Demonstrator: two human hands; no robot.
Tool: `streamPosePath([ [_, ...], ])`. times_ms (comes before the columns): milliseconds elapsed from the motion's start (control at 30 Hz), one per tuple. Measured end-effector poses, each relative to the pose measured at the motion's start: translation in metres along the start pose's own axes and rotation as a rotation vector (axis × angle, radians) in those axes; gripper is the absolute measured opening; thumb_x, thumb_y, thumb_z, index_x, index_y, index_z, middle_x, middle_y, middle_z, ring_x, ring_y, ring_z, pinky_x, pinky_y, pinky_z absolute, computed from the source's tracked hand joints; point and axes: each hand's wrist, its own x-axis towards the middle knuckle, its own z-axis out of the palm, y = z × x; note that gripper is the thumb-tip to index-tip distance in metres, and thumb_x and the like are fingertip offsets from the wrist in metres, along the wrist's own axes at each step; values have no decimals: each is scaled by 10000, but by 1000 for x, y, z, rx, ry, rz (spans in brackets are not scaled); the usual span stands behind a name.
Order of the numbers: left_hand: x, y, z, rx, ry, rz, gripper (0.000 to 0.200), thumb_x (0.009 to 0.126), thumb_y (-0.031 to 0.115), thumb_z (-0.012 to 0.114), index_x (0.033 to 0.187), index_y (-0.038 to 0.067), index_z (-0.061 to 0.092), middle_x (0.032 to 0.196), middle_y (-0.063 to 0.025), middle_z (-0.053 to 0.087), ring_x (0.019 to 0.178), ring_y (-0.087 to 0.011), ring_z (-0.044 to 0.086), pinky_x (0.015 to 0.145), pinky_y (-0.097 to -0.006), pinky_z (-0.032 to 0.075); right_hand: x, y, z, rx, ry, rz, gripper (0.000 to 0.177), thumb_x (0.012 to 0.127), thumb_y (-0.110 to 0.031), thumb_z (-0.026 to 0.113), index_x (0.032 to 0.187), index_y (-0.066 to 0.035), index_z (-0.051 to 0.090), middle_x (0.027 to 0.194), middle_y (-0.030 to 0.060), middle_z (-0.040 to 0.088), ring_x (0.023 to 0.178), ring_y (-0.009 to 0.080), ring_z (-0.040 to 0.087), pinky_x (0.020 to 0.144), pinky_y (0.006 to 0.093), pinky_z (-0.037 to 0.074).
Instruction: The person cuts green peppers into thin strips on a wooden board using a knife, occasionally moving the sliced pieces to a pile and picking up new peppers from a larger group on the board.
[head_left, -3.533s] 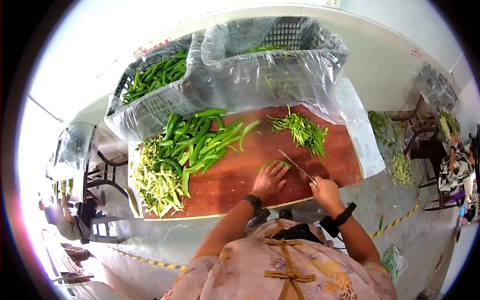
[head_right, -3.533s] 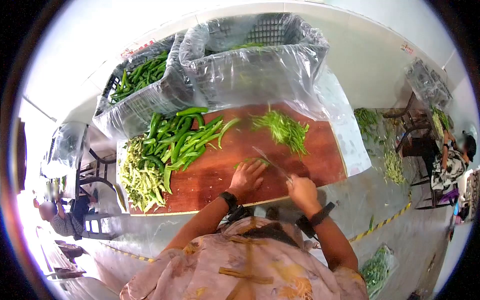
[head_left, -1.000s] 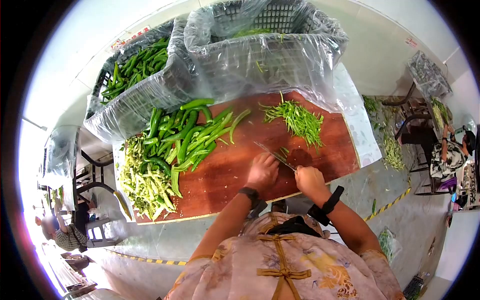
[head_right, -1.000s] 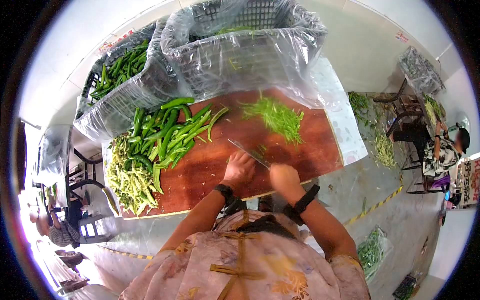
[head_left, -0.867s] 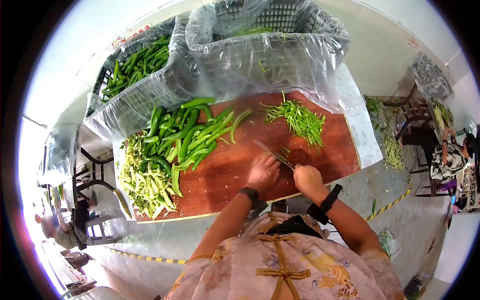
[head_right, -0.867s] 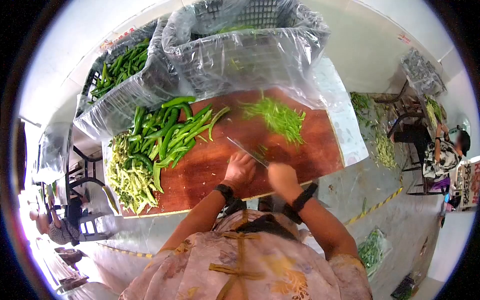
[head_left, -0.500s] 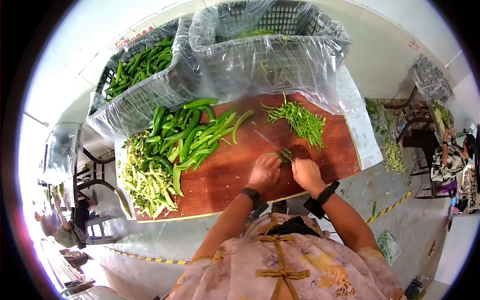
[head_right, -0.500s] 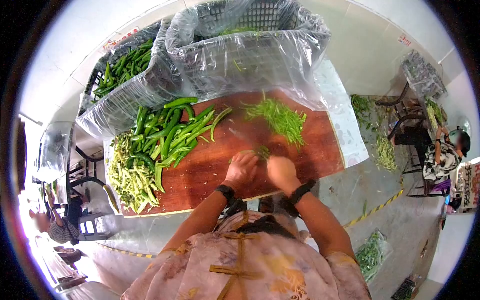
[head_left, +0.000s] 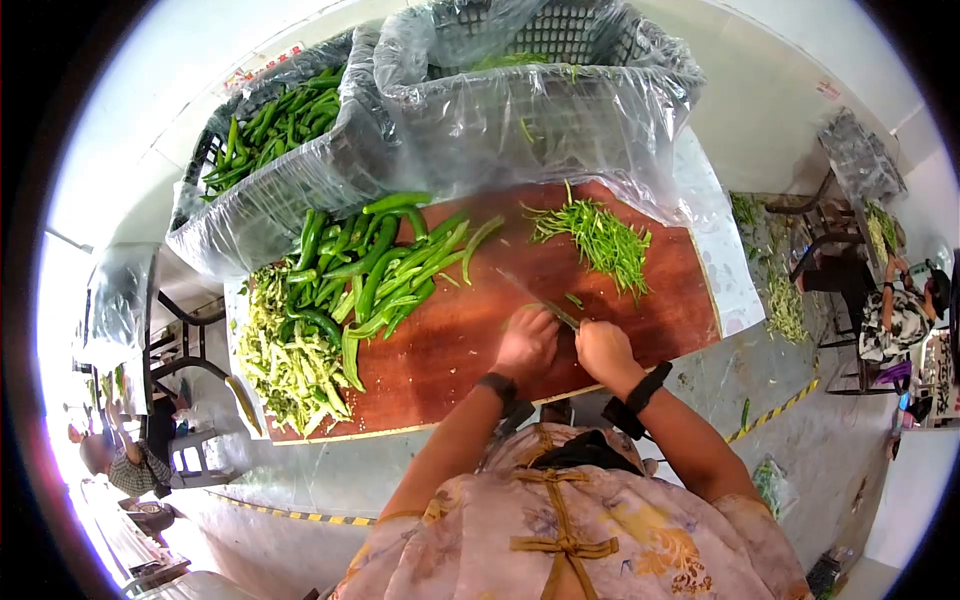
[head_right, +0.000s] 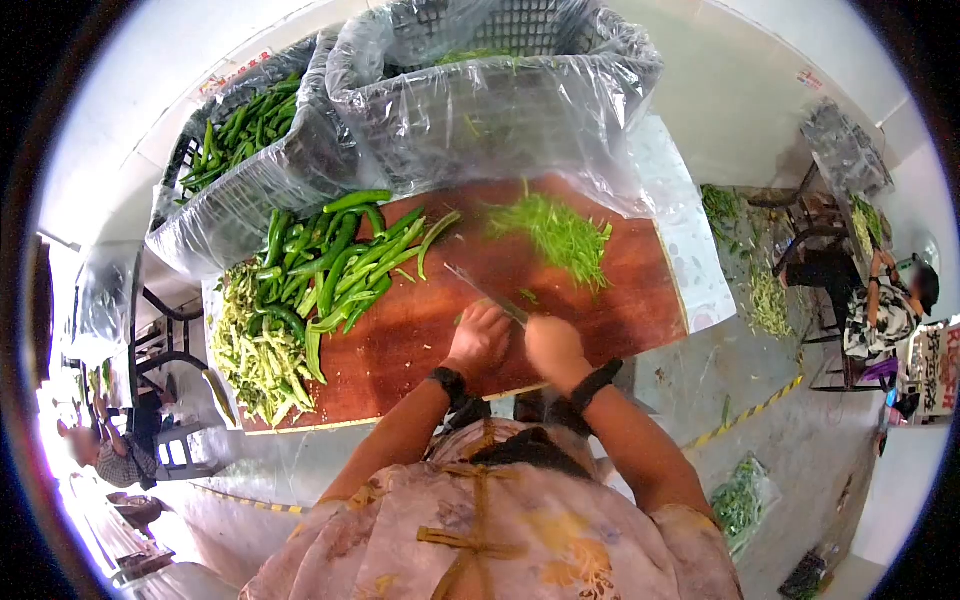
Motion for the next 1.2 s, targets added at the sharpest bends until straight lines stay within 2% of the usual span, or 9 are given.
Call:
streamPosePath([
  [67, 0, -3, 3, -5, -14, 0, 303, 716, 120, 595, 1011, 51, 608, 1092, -107, 544, 1084, -303, 478, 909, -441, 392, 10, -4, -1, -16, 32, -2, 194, 831, -184, 532, 789, -3, 584, 677, 215, 609, 645, 382, 614, 585, 469, 499],
  [167, -5, -6, 12, -40, 91, 3, 297, 713, 106, 592, 1005, 61, 618, 1091, -92, 555, 1084, -290, 488, 897, -438, 402, 16, 1, -4, 15, 59, 33, 197, 837, -194, 530, 803, -8, 585, 671, 209, 608, 638, 382, 610, 584, 475, 495],
  [233, -3, 2, 4, 9, 66, -53, 301, 708, 98, 591, 1006, 71, 620, 1083, -70, 566, 1089, -277, 493, 887, -429, 409, 7, 6, -8, -5, 42, 31, 198, 840, -197, 528, 806, -10, 584, 669, 207, 607, 633, 385, 606, 584, 478, 492],
  [567, 1, 5, -7, 88, -34, -31, 272, 708, 127, 605, 975, 83, 628, 1071, -54, 570, 1076, -263, 498, 883, -421, 409, -34, 8, -18, -54, -31, 20, 166, 823, -155, 522, 775, -4, 571, 640, 204, 596, 615, 391, 603, 567, 481, 492],
  [633, 0, 3, -4, 76, 38, -20, 271, 705, 122, 600, 972, 82, 627, 1074, -57, 570, 1080, -263, 497, 887, -417, 408, -32, 5, -18, -37, -35, 16, 163, 813, -146, 522, 764, 2, 569, 634, 206, 595, 618, 389, 604, 573, 483, 493],
  [833, 1, 2, -5, 47, 0, 3, 295, 702, 123, 604, 992, 72, 624, 1084, -64, 571, 1078, -260, 503, 898, -424, 409, 2, 0, 5, 49, 106, -61, 190, 833, -164, 507, 754, -6, 579, 644, 209, 600, 625, 384, 606, 584, 484, 493],
  [967, -2, -2, 2, 32, 85, 25, 291, 741, 152, 597, 1025, 89, 594, 1047, -56, 582, 1042, -274, 520, 860, -430, 416, 19, 6, 8, 23, 119, 25, 217, 850, -192, 505, 760, -11, 583, 659, 205, 607, 636, 381, 609, 579, 488, 487],
  [1067, 0, 1, -2, 16, 56, 10, 322, 753, 159, 593, 1066, 82, 576, 1089, -76, 572, 1067, -279, 511, 876, -430, 410, 0, 7, -11, 37, 68, 40, 217, 849, -196, 506, 767, -10, 584, 659, 206, 608, 632, 378, 609, 573, 487, 486],
  [1200, -3, 4, -6, 61, -22, -47, 275, 715, 140, 597, 979, 64, 609, 1077, -92, 564, 1047, -291, 510, 891, -425, 410, -30, 6, -11, 23, 56, -21, 195, 835, -182, 509, 754, -15, 570, 621, 200, 591, 593, 391, 597, 555, 488, 484],
])
